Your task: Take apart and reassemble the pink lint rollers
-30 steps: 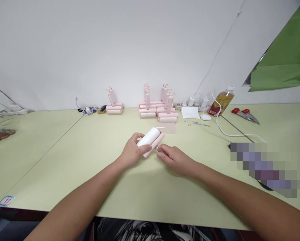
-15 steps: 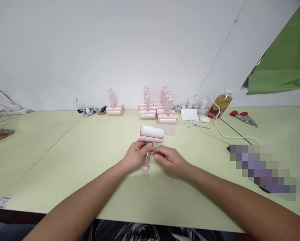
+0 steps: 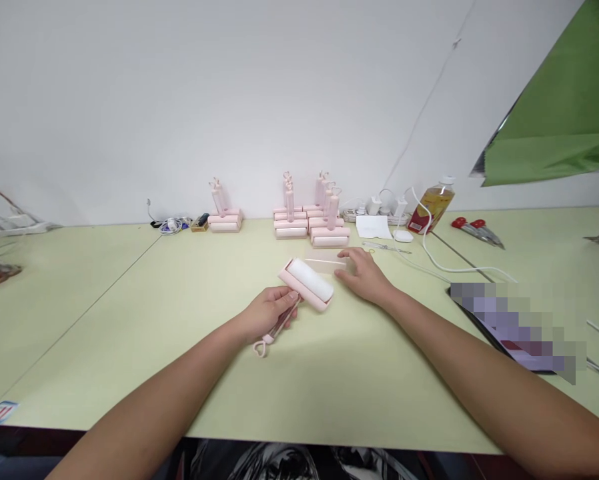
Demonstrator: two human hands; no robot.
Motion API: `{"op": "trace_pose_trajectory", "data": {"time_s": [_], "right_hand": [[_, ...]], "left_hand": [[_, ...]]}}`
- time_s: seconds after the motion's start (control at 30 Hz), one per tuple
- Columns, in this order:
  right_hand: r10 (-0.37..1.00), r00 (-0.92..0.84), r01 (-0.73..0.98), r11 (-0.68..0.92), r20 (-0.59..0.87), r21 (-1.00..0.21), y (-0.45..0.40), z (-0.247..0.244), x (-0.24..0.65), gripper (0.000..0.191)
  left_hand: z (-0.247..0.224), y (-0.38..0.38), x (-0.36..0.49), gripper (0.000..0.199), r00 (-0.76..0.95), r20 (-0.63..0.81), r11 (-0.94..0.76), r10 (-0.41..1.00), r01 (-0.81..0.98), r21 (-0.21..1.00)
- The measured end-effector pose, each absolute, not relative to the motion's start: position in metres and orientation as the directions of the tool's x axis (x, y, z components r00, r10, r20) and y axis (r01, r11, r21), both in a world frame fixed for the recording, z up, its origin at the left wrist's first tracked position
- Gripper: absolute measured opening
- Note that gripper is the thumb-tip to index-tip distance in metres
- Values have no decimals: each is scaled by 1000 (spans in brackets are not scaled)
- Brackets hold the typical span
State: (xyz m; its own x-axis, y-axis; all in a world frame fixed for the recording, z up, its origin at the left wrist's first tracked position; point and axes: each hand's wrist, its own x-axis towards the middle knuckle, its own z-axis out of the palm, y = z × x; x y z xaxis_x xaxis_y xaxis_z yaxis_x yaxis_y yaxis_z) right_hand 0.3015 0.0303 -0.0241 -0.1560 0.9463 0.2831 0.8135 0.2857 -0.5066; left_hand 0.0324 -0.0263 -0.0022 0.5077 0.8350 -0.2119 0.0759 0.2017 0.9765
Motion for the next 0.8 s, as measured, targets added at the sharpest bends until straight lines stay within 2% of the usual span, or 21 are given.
{"op": "trace_pose_trajectory", "data": {"time_s": [0.13,0.2,0.3,0.37,0.43,0.53,0.63,0.8], "right_hand": [[950,-156,795,282,269,-537,26,-21,293,40],[966,-114,737,238,231,-633,25,-19,290,39],[993,52,424,74,106,-903,22,-17,286,27],[998,64,151,-9,1,-988,19,-16,282,23],[998,-14,-45,-70,-69,-997,14,-16,278,22],[982,-156,-196,-134,-104,-971,5,-16,270,24],[968,-237,-188,-127,-81,-974,-1,-16,265,28],[959,-277,-166,-104,-55,-981,-2,-16,264,29]], "left_hand": [[-3,-20,28,42,468,-277,250,839,121,961],[-3,-17,26,42,455,-296,281,839,102,954],[-1,-15,23,42,444,-326,338,835,54,940],[0,-15,23,41,437,-345,365,831,40,930],[2,-16,22,40,432,-357,377,828,42,925],[3,-16,22,38,441,-360,381,822,42,923],[3,-16,22,38,460,-366,394,809,38,918],[5,-17,22,37,480,-365,394,798,43,918]]}}
